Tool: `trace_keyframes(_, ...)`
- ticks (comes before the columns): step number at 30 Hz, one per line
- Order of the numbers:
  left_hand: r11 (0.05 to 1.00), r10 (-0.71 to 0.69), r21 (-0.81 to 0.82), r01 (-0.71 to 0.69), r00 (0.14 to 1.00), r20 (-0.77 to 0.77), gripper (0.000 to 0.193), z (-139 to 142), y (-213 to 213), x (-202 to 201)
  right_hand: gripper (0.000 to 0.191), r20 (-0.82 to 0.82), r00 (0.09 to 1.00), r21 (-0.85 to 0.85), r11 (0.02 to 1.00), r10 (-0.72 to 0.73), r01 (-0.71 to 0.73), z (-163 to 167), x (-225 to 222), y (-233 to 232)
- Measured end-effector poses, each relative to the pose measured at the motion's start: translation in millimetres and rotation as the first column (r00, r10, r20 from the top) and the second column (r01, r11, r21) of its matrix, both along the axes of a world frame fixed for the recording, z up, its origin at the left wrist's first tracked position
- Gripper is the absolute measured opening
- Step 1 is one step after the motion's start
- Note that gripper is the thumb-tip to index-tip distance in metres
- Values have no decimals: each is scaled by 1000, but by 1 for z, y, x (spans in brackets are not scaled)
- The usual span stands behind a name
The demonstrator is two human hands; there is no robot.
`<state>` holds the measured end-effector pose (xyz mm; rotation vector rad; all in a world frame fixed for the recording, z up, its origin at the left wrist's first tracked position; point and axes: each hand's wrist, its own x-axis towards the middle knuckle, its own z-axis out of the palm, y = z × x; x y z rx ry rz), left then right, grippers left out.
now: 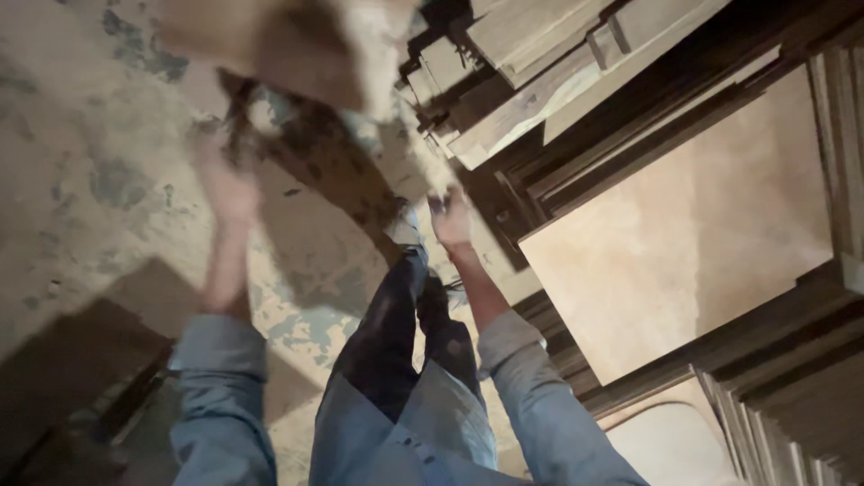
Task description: The person handles plywood panels in a workshop, positioning a rounded panel over a larger board and tracing around its edge with a marker. They reposition and flip the panels, trace additional outlines, and move marked panels aside among stacks of boards.
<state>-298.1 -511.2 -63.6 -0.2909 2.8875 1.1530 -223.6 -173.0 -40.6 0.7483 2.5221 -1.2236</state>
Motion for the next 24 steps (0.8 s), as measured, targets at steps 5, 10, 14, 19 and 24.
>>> trace_keyframes(5, 918, -336, -138, 371, 915, 225, 66, -34, 94, 109, 49, 233, 971, -103, 994, 53, -29, -18, 122, 56)
trace_keyframes(10, 819, -568, 142, 556, 748, 344, 52, -30, 199, 213, 45, 409, 905, 104, 991, -117, 81, -20, 245, 124)
trace_keyframes(14, 698, -708, 282, 658, 574, 411, 48, -13, 280, 261, 42, 491, 764, 182, 907, -418, 379, -13, 350, 171)
trace_keyframes(19, 534, -845, 390, 750, 476, 242, 41, -18, 347, 319, 42, 479, 353, -97, 351, -803, 931, -15, 455, 193)
trace_keyframes(24, 413, -893, 363, 835, 292, 343, 43, -36, 367, 383, 45, 497, -126, -73, -186, -858, 980, -17, 560, 192)
